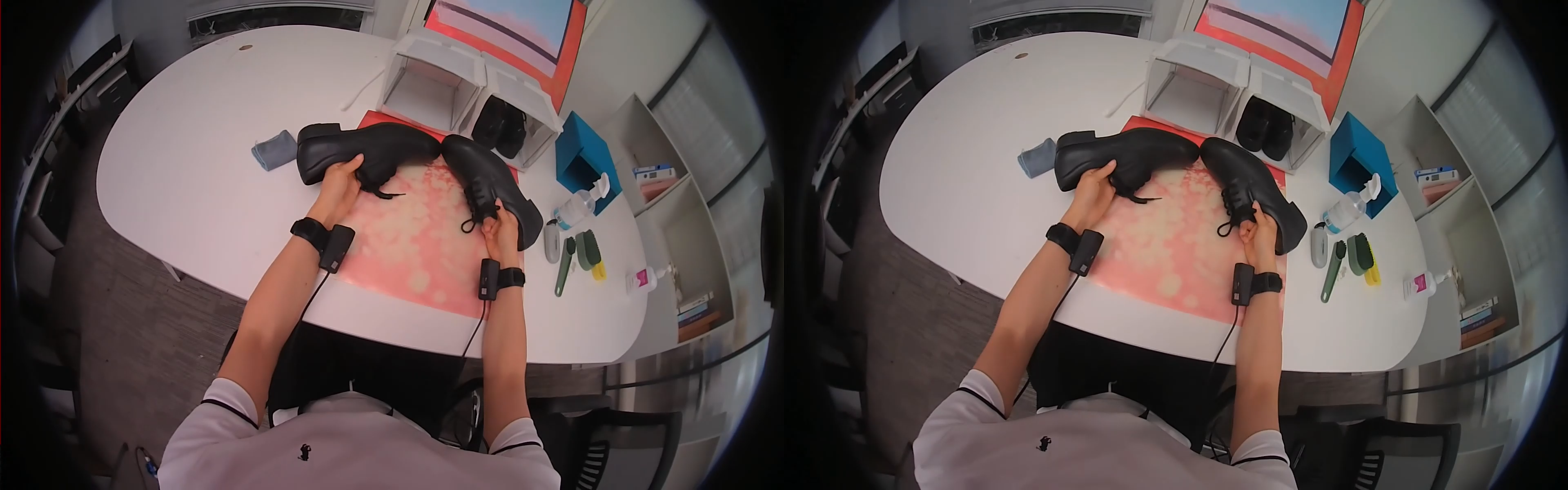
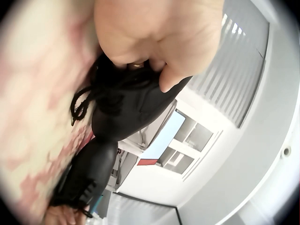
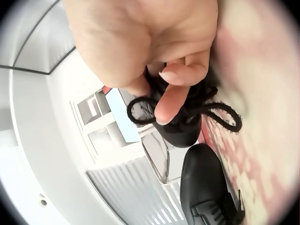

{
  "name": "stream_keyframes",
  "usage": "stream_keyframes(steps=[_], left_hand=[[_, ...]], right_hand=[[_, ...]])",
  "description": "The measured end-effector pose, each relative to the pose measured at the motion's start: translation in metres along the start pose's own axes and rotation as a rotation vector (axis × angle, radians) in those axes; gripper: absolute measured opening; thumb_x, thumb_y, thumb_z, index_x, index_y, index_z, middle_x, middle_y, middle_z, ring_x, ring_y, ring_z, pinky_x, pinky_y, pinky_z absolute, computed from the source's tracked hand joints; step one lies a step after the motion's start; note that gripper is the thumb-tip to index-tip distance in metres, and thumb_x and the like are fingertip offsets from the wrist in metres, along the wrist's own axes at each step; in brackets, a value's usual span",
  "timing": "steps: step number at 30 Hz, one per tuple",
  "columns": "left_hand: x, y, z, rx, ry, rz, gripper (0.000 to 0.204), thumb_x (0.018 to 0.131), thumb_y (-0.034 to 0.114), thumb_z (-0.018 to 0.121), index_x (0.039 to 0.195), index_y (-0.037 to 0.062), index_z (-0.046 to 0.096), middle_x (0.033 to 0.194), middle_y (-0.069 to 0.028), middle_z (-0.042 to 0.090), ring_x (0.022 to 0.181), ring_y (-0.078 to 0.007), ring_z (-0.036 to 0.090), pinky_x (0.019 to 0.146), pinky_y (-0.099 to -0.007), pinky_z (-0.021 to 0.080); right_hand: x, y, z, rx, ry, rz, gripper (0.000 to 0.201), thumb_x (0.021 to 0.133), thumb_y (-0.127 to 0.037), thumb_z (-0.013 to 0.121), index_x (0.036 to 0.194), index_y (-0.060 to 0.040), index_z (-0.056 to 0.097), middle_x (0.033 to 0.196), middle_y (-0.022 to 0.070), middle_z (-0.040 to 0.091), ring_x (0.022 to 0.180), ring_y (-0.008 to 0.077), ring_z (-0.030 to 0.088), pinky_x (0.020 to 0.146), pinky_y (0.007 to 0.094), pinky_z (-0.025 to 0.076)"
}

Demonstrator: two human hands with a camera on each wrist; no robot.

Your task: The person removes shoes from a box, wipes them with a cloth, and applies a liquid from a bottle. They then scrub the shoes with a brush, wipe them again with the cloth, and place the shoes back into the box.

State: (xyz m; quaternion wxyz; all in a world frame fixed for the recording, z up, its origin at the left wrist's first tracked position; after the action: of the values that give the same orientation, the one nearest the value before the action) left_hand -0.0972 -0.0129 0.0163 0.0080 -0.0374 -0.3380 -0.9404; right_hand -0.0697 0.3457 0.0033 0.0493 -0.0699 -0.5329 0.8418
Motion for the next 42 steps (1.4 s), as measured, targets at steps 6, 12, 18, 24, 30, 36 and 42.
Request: stream_keyframes(steps=[6,12,18,24,30,36,42], left_hand=[[-0.001,0.004,0.001,-0.177,-0.010,-0.022,0.034,0.102,0.010,0.051,0.130,-0.0075,0.051,0.137,-0.0165,0.055,0.126,-0.0275,0.053,0.112,-0.0409,0.040],[0.001,-0.001,-0.004,-0.019,-0.051,-0.073,0.030,0.102,0.015,0.054,0.122,-0.0070,0.056,0.128,-0.0153,0.060,0.119,-0.0247,0.058,0.106,-0.0386,0.045],[0.004,-0.010,-0.024,0.318,0.059,-0.076,0.025,0.100,0.016,0.058,0.115,-0.0031,0.061,0.120,-0.0108,0.065,0.110,-0.0182,0.061,0.099,-0.0352,0.046],[-0.004,0.004,-0.010,0.334,-0.012,-0.025,0.015,0.096,0.011,0.063,0.104,-0.0017,0.065,0.106,-0.0083,0.068,0.101,-0.0173,0.064,0.094,-0.0357,0.048],[-0.003,0.001,-0.011,0.361,-0.045,-0.014,0.020,0.097,0.011,0.061,0.112,-0.0014,0.064,0.113,-0.0090,0.068,0.103,-0.0173,0.064,0.095,-0.0355,0.048],[-0.003,0.001,-0.010,0.356,-0.059,-0.039,0.018,0.095,0.011,0.063,0.109,-0.0010,0.065,0.110,-0.0077,0.068,0.100,-0.0164,0.063,0.092,-0.0339,0.048],[-0.005,0.004,-0.013,0.289,-0.020,-0.019,0.014,0.090,0.014,0.064,0.096,0.0009,0.066,0.095,-0.0043,0.066,0.087,-0.0147,0.062,0.085,-0.0311,0.049]], right_hand=[[0.001,-0.004,-0.003,0.016,0.005,-0.034,0.022,0.097,-0.021,0.065,0.092,-0.0030,0.052,0.050,-0.0001,0.038,0.041,0.0151,0.045,0.040,0.0275,0.031],[0.003,-0.002,-0.011,-0.031,0.001,-0.026,0.024,0.097,-0.021,0.065,0.092,-0.0014,0.053,0.055,-0.0004,0.040,0.042,0.0153,0.048,0.037,0.0267,0.030],[-0.018,-0.012,0.014,-0.405,0.010,0.008,0.027,0.092,-0.024,0.072,0.093,-0.0032,0.056,0.072,0.0025,0.054,0.049,0.0135,0.054,0.040,0.0223,0.035],[-0.015,-0.016,0.002,-0.265,0.103,-0.159,0.020,0.091,-0.015,0.072,0.098,0.0011,0.062,0.084,0.0071,0.065,0.056,0.0141,0.062,0.051,0.0249,0.053],[-0.010,-0.019,0.000,-0.357,0.049,-0.156,0.020,0.093,-0.016,0.069,0.101,0.0017,0.063,0.085,0.0066,0.065,0.058,0.0127,0.062,0.050,0.0238,0.052],[-0.008,-0.024,-0.023,-0.373,0.043,-0.071,0.020,0.092,-0.016,0.070,0.098,0.0008,0.063,0.081,0.0060,0.064,0.058,0.0130,0.064,0.048,0.0226,0.049],[-0.036,-0.047,-0.022,-0.475,0.292,-0.118,0.039,0.094,-0.037,0.065,0.077,-0.0037,0.059,0.068,0.0056,0.060,0.054,0.0125,0.056,0.045,0.0230,0.037]])
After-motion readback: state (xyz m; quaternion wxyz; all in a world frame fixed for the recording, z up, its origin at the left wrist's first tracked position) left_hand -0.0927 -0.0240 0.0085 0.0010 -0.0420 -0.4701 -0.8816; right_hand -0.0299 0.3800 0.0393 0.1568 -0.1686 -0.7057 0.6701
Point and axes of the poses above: each hand's wrist, its own x-axis towards the middle knuckle, its own z-axis out of the palm, y = z × x, the point moved 10 cm from there along x, towards the middle knuckle
